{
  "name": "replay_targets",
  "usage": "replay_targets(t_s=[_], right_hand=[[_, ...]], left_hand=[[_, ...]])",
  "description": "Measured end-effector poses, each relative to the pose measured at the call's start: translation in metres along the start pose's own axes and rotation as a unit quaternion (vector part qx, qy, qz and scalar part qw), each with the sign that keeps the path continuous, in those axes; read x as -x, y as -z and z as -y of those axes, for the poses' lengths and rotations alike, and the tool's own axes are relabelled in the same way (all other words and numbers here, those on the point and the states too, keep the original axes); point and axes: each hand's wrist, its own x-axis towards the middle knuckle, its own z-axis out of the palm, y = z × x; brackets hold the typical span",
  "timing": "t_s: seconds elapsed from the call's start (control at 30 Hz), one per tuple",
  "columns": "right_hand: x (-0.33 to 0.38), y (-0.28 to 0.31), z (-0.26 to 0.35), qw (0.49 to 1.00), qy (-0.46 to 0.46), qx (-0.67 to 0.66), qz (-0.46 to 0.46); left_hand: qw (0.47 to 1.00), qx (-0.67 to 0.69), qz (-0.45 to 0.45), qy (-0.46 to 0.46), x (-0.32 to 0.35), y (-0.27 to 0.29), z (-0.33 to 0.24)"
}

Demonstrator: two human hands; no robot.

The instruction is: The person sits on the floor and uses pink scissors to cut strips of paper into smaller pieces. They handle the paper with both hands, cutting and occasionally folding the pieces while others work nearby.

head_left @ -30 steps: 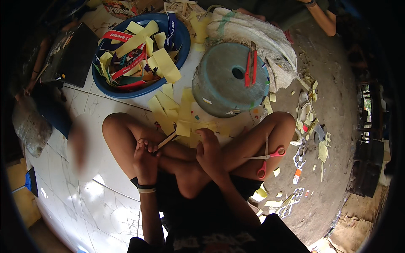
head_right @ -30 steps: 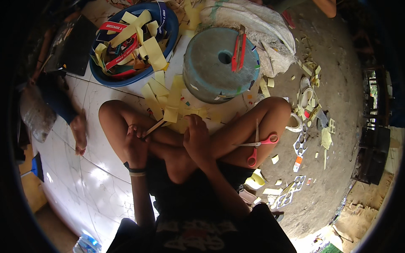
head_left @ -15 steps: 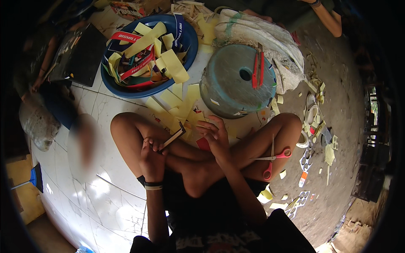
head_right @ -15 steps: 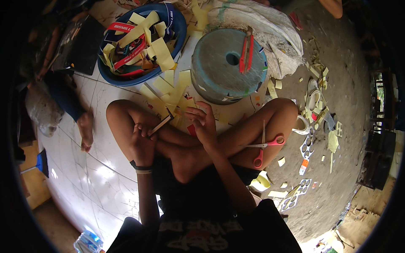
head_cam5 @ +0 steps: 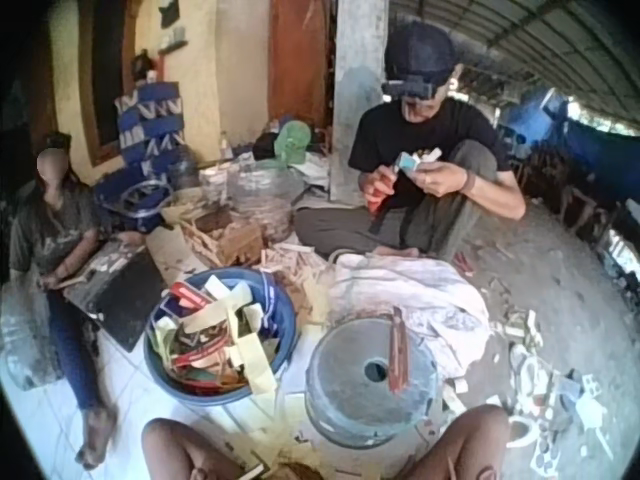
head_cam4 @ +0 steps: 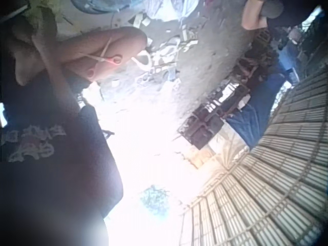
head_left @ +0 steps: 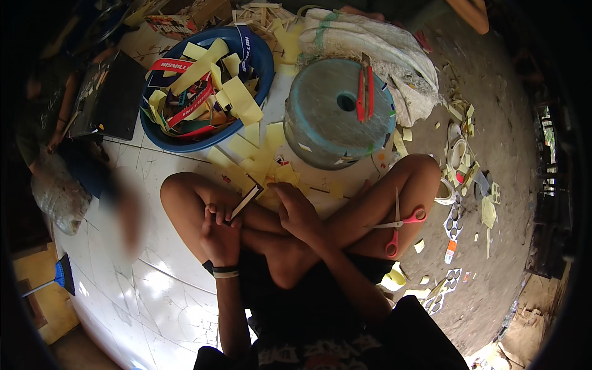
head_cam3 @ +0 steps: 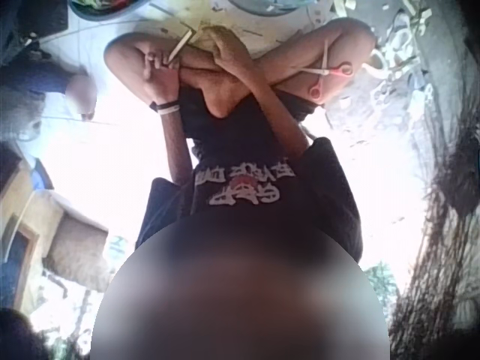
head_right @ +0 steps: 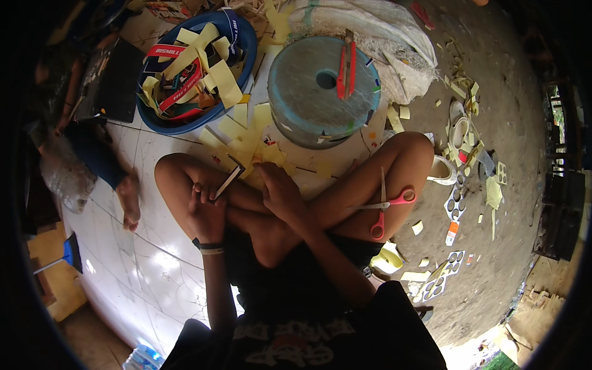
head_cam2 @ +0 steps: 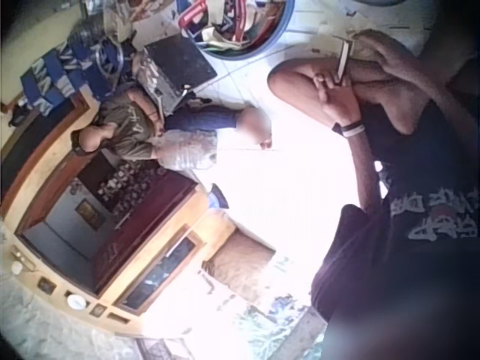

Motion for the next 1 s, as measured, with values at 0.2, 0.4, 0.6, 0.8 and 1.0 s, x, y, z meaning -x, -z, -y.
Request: replay_targets(t_s=[0.2,0.4,0.6,0.8,1.0], right_hand=[[-0.006,0.002,-0.001,0.987,0.003,0.114,-0.113],[-0.01,-0.006,0.004,0.999,0.04,-0.017,-0.03],[-0.012,0.001,-0.001,0.997,0.007,-0.027,-0.077],[-0.013,0.005,0.0,0.99,-0.009,-0.054,-0.133],[-0.013,0.001,-0.001,0.989,-0.035,-0.075,-0.121]], left_hand=[[0.999,-0.011,-0.039,-0.009,-0.002,0.001,0.002],[1.0,-0.007,0.006,0.001,-0.004,0.002,0.002],[1.0,0.004,0.001,0.022,-0.008,-0.003,-0.01],[0.98,-0.158,-0.1,0.064,-0.063,-0.03,-0.041],[0.957,-0.232,-0.13,0.119,-0.151,-0.043,-0.051]])
